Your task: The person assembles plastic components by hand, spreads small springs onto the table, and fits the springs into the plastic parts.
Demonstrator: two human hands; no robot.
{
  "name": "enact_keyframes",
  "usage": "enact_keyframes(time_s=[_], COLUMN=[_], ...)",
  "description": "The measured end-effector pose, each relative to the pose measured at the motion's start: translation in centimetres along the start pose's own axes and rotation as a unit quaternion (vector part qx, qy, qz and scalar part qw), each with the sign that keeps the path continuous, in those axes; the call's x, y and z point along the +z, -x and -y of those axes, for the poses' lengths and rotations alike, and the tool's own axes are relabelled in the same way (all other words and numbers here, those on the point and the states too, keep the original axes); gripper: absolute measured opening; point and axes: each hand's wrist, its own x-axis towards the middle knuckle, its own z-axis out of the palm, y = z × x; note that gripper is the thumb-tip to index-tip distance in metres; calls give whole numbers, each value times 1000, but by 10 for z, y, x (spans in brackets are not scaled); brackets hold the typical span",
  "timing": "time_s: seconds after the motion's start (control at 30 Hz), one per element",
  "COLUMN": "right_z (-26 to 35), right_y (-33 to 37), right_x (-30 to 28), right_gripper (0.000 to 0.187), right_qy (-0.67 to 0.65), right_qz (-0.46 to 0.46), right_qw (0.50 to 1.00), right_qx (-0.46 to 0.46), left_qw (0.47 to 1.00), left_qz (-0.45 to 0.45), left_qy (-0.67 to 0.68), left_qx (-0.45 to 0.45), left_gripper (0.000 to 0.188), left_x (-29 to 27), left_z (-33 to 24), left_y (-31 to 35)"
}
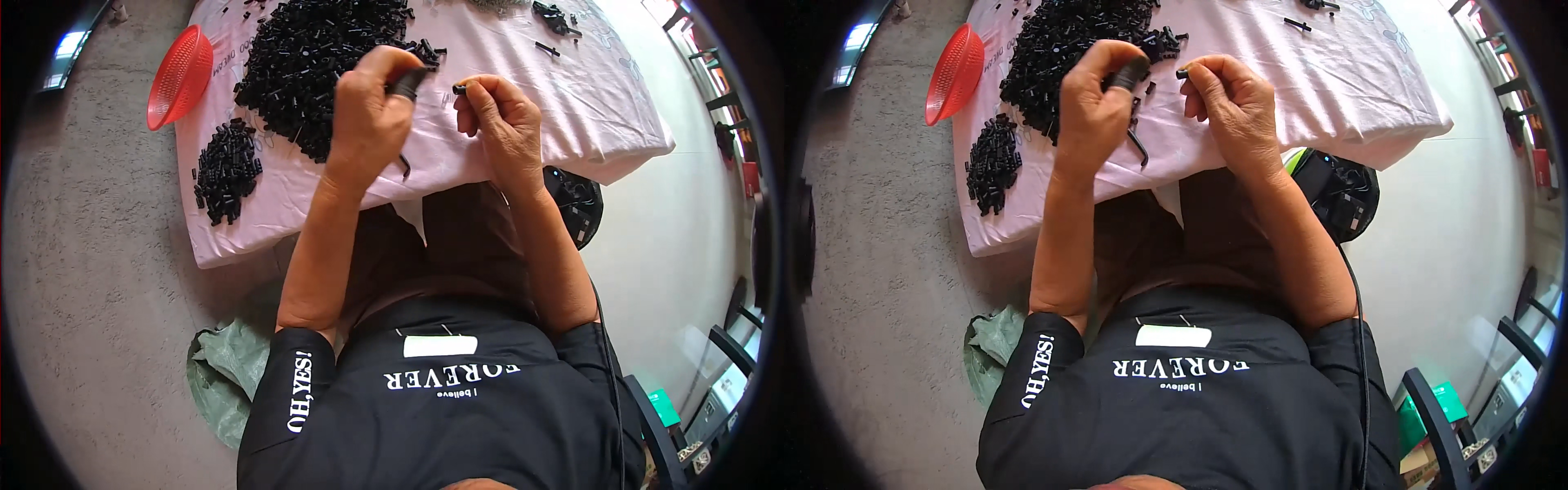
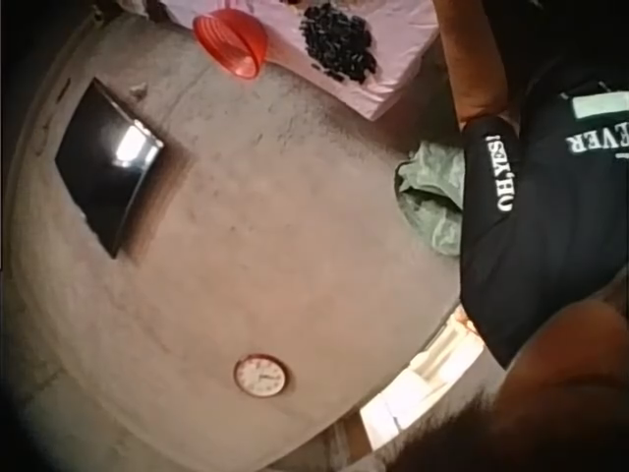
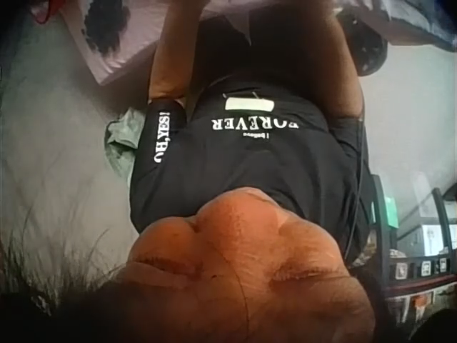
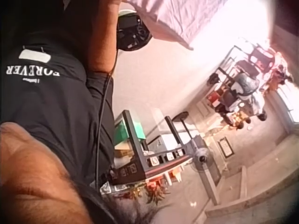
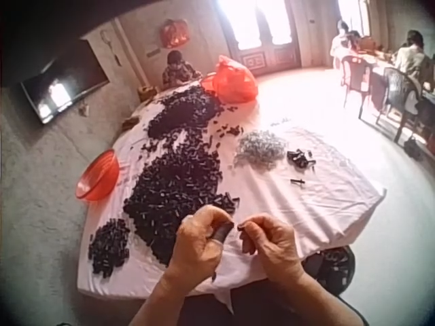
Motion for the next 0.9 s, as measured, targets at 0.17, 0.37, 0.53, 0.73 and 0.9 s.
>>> enact_keyframes(time_s=[0.17,0.37,0.53,0.73,0.9], right_z=[-1,-1,-2,-3,-2], right_y=[0,1,1,0,0], right_x=[1,4,4,3,3], right_gripper=[16,15,14,14,15], right_qy=[-36,-17,-9,-15,-17], right_qz=[-19,-26,-22,-19,-19], right_qw=[999,999,999,999,999], right_qx=[-9,-19,-25,-25,-20], left_qw=[995,963,950,954,974], left_qz=[-51,23,49,90,57], left_qy=[-55,-267,-308,-285,-214], left_qx=[-65,11,21,-12,-37], left_gripper=[20,21,26,19,20], left_x=[-19,-12,2,-1,-7], left_z=[18,30,26,23,26], left_y=[-2,12,10,5,10])
